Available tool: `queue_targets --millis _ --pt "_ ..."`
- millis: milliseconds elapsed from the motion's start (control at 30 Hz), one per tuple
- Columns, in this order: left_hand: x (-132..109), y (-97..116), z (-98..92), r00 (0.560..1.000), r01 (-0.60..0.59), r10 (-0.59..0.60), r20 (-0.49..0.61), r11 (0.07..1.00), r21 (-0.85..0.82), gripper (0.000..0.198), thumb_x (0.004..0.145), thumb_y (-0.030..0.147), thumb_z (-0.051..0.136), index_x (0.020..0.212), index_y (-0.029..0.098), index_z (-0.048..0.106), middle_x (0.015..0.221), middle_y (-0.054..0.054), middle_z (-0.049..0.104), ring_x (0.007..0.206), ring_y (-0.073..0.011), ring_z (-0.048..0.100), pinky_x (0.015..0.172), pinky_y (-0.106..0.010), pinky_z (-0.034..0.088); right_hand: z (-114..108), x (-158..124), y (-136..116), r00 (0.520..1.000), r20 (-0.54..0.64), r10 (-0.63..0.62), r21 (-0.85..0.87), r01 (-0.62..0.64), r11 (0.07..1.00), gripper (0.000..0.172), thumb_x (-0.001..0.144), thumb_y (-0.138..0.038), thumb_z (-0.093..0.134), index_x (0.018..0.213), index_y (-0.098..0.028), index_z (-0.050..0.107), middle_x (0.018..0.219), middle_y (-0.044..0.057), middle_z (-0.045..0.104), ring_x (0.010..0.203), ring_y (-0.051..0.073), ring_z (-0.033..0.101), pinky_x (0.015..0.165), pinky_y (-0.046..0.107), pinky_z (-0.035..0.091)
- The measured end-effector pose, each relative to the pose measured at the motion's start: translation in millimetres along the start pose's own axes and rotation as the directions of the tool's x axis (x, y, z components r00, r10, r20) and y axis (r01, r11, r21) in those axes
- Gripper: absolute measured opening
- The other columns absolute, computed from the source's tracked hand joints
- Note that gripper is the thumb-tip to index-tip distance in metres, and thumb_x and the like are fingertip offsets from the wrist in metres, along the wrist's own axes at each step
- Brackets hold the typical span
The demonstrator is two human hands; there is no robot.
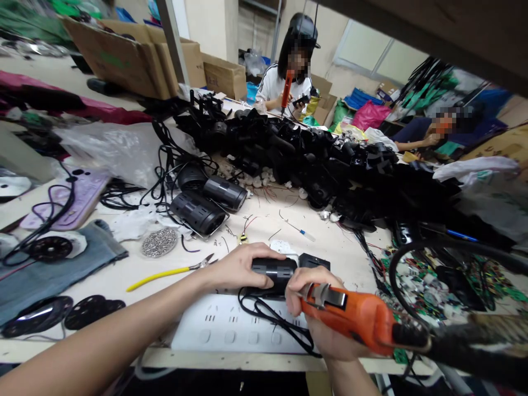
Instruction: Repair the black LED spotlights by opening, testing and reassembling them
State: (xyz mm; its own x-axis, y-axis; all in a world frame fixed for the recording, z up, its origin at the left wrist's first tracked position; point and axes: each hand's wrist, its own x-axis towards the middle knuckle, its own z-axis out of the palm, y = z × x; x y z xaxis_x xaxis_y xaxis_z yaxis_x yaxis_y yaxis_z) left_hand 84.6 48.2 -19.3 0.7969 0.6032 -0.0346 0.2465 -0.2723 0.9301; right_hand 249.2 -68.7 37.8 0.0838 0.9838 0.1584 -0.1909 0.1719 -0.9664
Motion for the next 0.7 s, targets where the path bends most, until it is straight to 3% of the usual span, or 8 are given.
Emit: queue_targets --millis 133,267,433,700 --pt "-0.6 1.2 0.5 1.000 -0.011 0.012 -0.015 0.998 0.060 0.056 0.064 0.023 0.073 0.119 0.028 0.066 0.110 -0.002 0.066 0.103 -0.0230 0.060 0.094 -0.033 0.044 -4.0 10.6 -13.9 0.993 0.028 -0.119 0.145 0.114 0.983 0.082 0.062 -0.090 0.042 0.089 -0.019 0.073 0.059 0.004 0.058 0.052 0.020 0.052 0.051 0.033 0.042" --pt "0.2 0.5 0.3 1.000 -0.009 0.009 0.002 0.998 0.058 0.057 0.064 0.025 0.073 0.120 0.029 0.065 0.105 -0.001 0.063 0.103 -0.0238 0.058 0.095 -0.035 0.044 -3.1 29.1 -21.8 0.951 -0.051 -0.306 0.138 0.310 0.941 0.080 0.067 -0.089 0.039 0.091 -0.020 0.072 0.059 0.004 0.058 0.054 0.021 0.054 0.055 0.036 0.045" --pt "1.4 2.4 -0.4 0.999 -0.023 0.022 0.037 0.999 0.024 0.058 0.064 0.026 0.073 0.121 0.031 0.065 0.098 0.000 0.059 0.101 -0.0233 0.056 0.095 -0.035 0.043 1.8 45.4 -5.6 0.972 -0.129 -0.199 0.165 0.219 0.962 0.086 0.053 -0.095 0.046 0.083 -0.019 0.070 0.058 0.003 0.058 0.048 0.018 0.052 0.047 0.031 0.041" --pt "4.2 -1.7 0.1 0.998 -0.040 0.040 0.045 0.999 0.006 0.055 0.060 0.022 0.074 0.114 0.029 0.068 0.098 0.001 0.055 0.097 -0.0207 0.055 0.090 -0.031 0.043 2.6 49.9 9.5 0.985 -0.084 -0.154 0.180 0.167 0.969 0.078 0.053 -0.092 0.052 0.081 -0.021 0.067 0.059 0.001 0.057 0.047 0.018 0.052 0.048 0.031 0.042"
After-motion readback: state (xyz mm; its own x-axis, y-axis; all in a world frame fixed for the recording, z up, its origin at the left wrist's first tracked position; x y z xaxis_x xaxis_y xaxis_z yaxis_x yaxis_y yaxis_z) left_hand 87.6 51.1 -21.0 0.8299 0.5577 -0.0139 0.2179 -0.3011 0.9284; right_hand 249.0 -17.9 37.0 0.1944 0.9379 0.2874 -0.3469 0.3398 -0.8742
